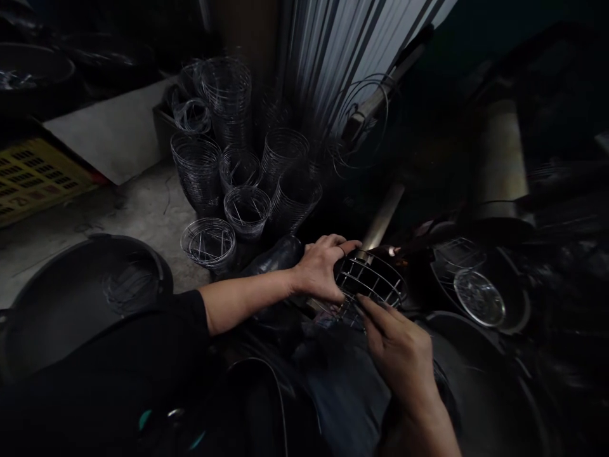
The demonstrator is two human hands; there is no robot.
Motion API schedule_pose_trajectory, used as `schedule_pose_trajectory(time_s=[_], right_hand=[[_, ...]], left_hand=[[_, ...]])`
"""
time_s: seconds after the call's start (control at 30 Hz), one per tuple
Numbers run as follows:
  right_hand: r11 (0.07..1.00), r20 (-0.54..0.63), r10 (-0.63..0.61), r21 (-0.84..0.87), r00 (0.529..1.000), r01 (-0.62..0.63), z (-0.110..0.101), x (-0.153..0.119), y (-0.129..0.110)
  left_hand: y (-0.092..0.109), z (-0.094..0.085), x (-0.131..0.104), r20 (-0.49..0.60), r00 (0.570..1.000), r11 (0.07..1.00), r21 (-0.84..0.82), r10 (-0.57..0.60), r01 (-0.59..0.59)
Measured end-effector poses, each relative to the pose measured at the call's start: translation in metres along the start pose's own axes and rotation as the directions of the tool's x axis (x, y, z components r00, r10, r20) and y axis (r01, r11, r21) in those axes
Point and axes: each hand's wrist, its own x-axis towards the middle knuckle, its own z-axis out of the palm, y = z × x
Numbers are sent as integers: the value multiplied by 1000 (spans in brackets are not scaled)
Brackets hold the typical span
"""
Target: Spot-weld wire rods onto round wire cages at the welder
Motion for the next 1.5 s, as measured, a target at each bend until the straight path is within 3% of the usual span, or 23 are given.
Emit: schedule_pose_trajectory(time_s=[0.27,0.6,0.8,0.87,0.97,1.07,1.2,1.3,1.37,1.43,1.5], right_hand=[[999,-46,36,-24,998,-37,-1,27,25],[994,-69,109,38,992,-107,6,36,38],[967,-147,161,221,976,-126,12,50,49],[963,-216,223,200,951,-181,11,46,44],[932,-351,360,168,864,-320,5,33,32],[889,-239,438,259,866,-378,5,19,22],[913,-103,344,269,933,-307,15,4,18],[939,-66,264,245,962,-241,21,-5,16],[958,-53,215,206,975,-200,18,-10,13],[978,-62,148,157,987,-137,12,-12,6],[992,-54,65,113,996,-58,3,-10,-5]], left_hand=[[-2,2,33,-46,999,999,-42,-21,19],[-4,3,48,-50,998,1000,-1,-24,24],[-1,0,66,-49,997,996,73,-52,56],[-1,0,67,-47,998,996,76,-44,47],[-2,1,72,-28,997,994,82,-76,78],[0,3,83,-35,992,989,82,-124,126],[-4,1,95,-23,990,989,45,-141,142],[-25,2,90,27,998,997,-62,-52,54],[-47,8,81,38,999,975,-222,-20,28],[-70,20,69,59,994,886,-450,-97,113],[-85,31,58,98,975,739,-639,-198,214]])
